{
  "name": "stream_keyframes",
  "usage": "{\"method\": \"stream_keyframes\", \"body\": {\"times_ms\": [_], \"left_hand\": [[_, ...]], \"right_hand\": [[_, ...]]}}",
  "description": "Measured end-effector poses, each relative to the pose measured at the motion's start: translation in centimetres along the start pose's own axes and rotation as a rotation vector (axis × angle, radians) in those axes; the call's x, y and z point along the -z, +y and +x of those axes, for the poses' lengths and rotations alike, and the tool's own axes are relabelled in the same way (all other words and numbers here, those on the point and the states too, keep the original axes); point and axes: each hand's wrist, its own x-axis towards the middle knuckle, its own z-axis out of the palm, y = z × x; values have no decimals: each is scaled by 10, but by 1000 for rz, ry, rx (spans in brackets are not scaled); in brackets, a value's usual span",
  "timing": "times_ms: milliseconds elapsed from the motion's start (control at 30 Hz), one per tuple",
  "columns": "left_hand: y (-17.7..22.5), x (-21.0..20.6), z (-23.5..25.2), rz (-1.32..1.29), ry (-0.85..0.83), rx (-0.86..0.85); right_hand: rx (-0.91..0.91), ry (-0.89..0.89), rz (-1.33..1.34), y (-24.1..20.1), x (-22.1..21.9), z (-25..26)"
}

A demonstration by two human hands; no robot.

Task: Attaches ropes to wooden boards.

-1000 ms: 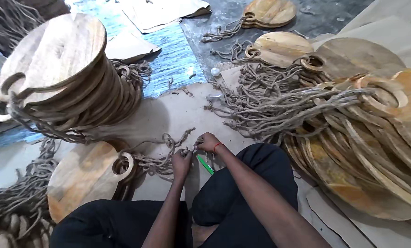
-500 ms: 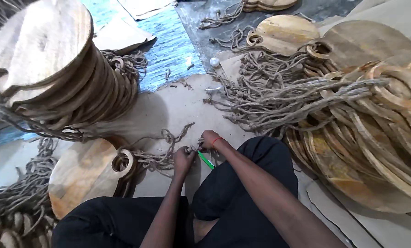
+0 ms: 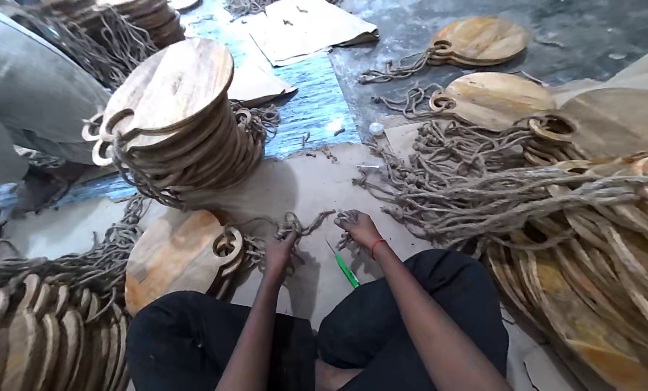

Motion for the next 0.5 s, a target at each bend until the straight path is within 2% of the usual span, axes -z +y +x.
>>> {"method": "stream_keyframes", "body": {"times_ms": [133,267,367,433,500], "left_hand": [[9,8,31,367,50,-179],[9,-14,51,795,-146,-344],[8,-23,67,1093,-314,-222],[5,-19,68,1178,-322,-120],[-3,-11,65,1171,-292,-105]], "right_hand": [[14,112,-84,-3,1,1],[90,124,-173,10,-4,-1],[125,123,-232,9,-3,-3],[154,123,-255,8,-2,-4],[200,108,-260,6,-4,-5]]}}
